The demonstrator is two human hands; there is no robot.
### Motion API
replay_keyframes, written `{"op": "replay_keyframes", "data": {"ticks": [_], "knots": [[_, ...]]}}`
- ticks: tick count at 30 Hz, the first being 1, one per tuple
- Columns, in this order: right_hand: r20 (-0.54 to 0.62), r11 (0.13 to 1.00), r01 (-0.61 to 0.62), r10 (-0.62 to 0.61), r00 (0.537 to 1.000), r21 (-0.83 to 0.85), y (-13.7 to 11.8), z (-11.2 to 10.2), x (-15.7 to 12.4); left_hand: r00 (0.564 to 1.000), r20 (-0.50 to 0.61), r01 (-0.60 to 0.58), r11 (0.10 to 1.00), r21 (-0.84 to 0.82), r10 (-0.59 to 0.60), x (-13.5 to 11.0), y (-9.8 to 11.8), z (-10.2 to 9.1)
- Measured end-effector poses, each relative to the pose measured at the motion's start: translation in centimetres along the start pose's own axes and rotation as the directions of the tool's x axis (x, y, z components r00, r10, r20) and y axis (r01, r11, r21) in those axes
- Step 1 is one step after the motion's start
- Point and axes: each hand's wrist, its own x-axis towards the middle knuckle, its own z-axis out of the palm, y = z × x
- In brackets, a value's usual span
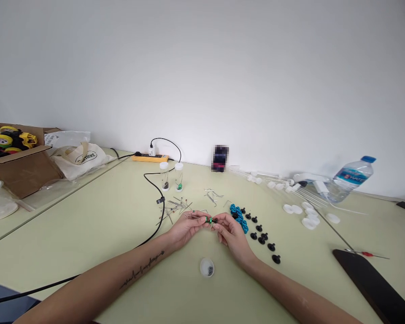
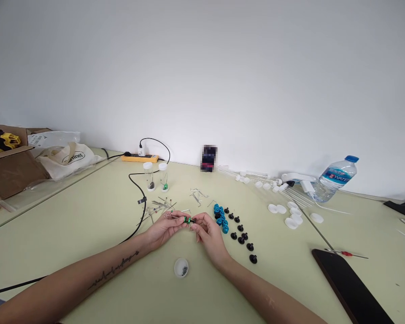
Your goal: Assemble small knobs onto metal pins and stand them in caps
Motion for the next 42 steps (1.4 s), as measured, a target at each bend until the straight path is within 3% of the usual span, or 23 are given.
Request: {"op": "replay_keyframes", "data": {"ticks": [10, 18, 25, 31, 42], "knots": [[0.042, 0.994, -0.069, 0.073, 0.996, -0.089, -0.13, 0.14, -0.01, 0.999, 0.017, -0.035, 0.996, 0.078, 0.034, 0.23, -0.50, -0.11], [0.017, 0.998, -0.011, 0.012, 1.000, -0.054, -0.62, 0.32, -0.08, 0.999, -0.002, -0.037, 0.999, 0.019, 0.037, 0.22, -0.26, -0.09], [0.054, 0.990, -0.098, 0.104, 0.993, -0.103, -0.24, 0.01, 0.15, 0.999, 0.015, -0.046, 0.998, 0.033, 0.046, 0.10, -0.35, -0.08], [0.041, 0.998, 0.014, -0.011, 0.999, -0.056, -0.35, 0.10, -0.03, 0.998, -0.021, -0.052, 0.998, 0.035, 0.053, 0.38, -0.35, -0.30], [0.048, 0.992, 0.001, 0.005, 0.999, -0.125, -0.36, 0.13, -0.03, 0.999, -0.015, -0.047, 0.998, 0.048, 0.048, 0.29, -0.37, -0.25]]}}
